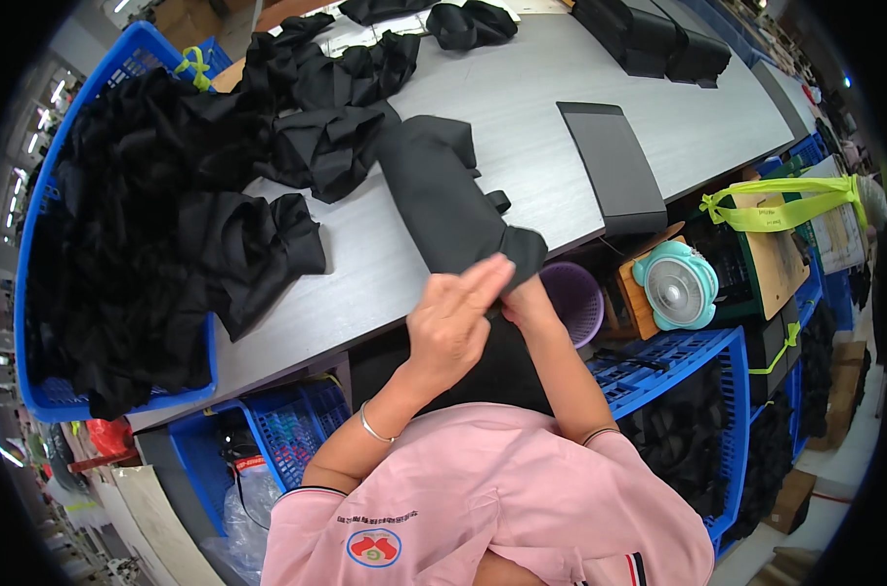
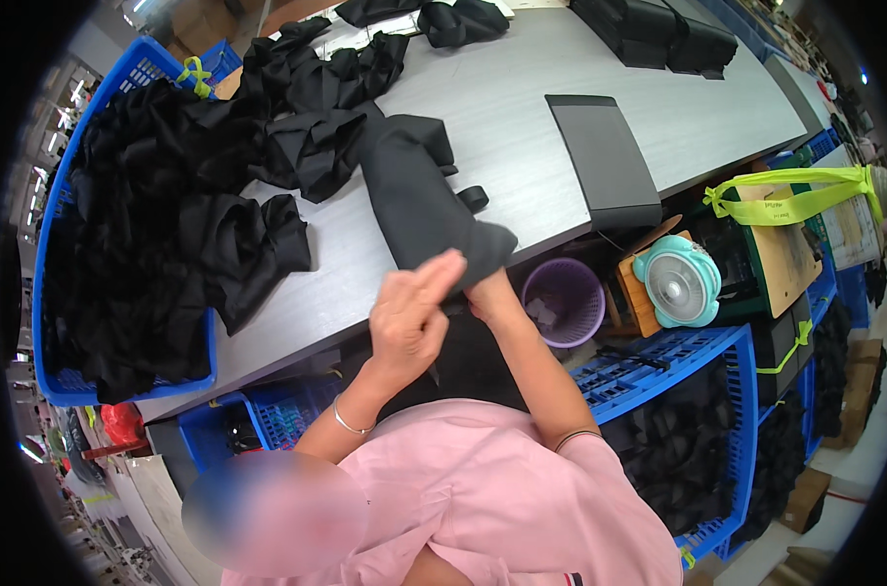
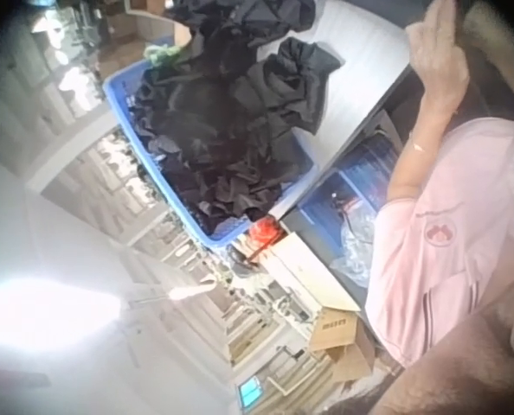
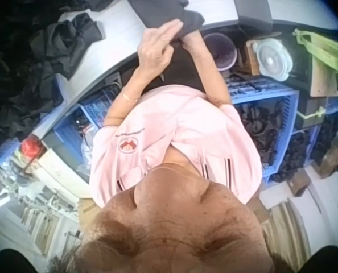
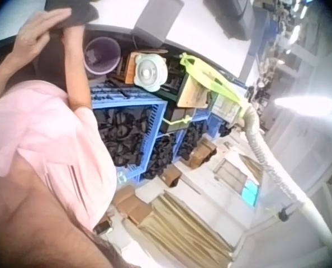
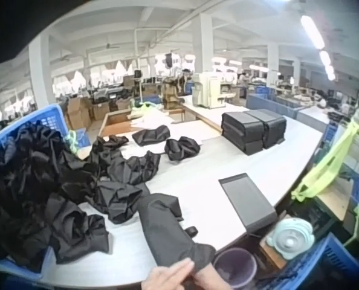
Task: Sorting, inspecting, and folding black fabric pieces at an industrial workstation.
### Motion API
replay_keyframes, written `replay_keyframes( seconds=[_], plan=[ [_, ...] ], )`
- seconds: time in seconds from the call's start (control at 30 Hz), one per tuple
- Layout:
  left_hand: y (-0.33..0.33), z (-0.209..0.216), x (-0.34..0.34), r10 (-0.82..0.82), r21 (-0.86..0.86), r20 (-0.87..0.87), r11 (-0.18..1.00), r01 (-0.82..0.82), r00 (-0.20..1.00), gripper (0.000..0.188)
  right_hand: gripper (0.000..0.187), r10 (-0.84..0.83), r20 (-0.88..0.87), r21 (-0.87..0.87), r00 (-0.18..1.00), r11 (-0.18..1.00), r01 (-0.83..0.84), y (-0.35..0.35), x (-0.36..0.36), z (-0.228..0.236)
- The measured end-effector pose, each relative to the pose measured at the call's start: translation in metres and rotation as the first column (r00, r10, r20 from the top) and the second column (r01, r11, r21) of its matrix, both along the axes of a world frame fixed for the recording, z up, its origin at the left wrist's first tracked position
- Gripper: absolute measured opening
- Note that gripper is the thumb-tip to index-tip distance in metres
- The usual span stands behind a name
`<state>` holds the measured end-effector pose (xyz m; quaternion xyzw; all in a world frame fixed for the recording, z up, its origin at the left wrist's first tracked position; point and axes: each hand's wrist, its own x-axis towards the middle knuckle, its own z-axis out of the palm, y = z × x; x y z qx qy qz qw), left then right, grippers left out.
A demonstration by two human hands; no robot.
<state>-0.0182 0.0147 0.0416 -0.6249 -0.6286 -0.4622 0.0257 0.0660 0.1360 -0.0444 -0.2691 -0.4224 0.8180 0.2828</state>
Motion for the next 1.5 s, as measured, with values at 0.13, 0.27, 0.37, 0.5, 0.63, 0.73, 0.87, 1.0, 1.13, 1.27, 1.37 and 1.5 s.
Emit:
replay_keyframes(
  seconds=[0.13, 0.27, 0.37, 0.5, 0.63, 0.73, 0.87, 1.0, 1.13, 1.27, 1.37, 1.5],
  plan=[
    [-0.02, -0.022, -0.001, 0.242, 0.051, -0.001, 0.969, -0.241, 0.97, 0.074, 0.031, -0.134, -0.075, -0.261, 0.988, 0.959, 0.11, -0.004, -0.004, 0.047],
    [-0.013, -0.024, 0.017, 0.279, 0.039, 0.237, 0.954, -0.296, 0.93, 0.081, 0.032, -0.114, -0.206, -0.282, 0.972, 0.958, 0.053, -0.008, -0.005, 0.051],
    [-0.005, -0.018, 0.019, 0.314, 0.098, 0.31, 0.928, -0.359, 0.897, 0.081, 0.033, -0.119, -0.23, -0.271, 0.966, 0.961, 0.053, -0.014, -0.002, 0.051],
    [0.002, -0.014, 0.015, 0.355, 0.089, 0.31, 0.913, -0.398, 0.882, 0.069, 0.033, -0.179, -0.26, -0.353, 0.949, 0.932, 0.08, -0.02, 0.001, 0.06],
    [0.006, -0.007, 0.016, 0.314, 0.152, 0.414, 0.902, -0.405, 0.854, 0.054, 0.033, -0.106, -0.349, -0.331, 0.931, 0.943, -0.017, -0.018, 0.007, 0.058],
    [0.006, -0.004, 0.016, 0.347, 0.15, 0.383, 0.891, -0.428, 0.856, 0.053, 0.033, -0.047, -0.424, -0.287, 0.904, 0.954, -0.085, -0.019, 0.008, 0.06],
    [0.007, 0.005, 0.017, 0.305, 0.17, 0.423, 0.898, -0.405, 0.853, 0.054, 0.034, -0.172, -0.333, -0.32, 0.927, 0.945, 0.061, -0.024, 0.003, 0.056],
    [0.004, 0.009, 0.02, 0.277, 0.158, 0.417, 0.916, -0.37, 0.866, 0.054, 0.035, -0.205, -0.333, -0.33, 0.92, 0.94, 0.09, -0.024, 0.003, 0.051],
    [0.001, 0.01, 0.023, 0.259, 0.163, 0.413, 0.922, -0.351, 0.873, 0.059, 0.035, -0.233, -0.349, -0.346, 0.908, 0.932, 0.107, -0.027, 0.002, 0.045],
    [0.002, 0.008, 0.023, 0.253, 0.175, 0.404, 0.922, -0.345, 0.879, 0.058, 0.033, -0.227, -0.362, -0.289, 0.904, 0.949, 0.122, -0.026, 0.0, 0.047],
    [0.001, 0.005, 0.023, 0.24, 0.177, 0.426, 0.924, -0.34, 0.873, 0.051, 0.031, -0.234, -0.353, -0.278, 0.906, 0.951, 0.137, -0.026, 0.001, 0.047],
    [0.0, 0.003, 0.023, 0.243, 0.156, 0.402, 0.932, -0.328, 0.883, 0.053, 0.03, -0.259, -0.358, -0.321, 0.897, 0.936, 0.142, -0.03, -0.001, 0.047]
  ],
)
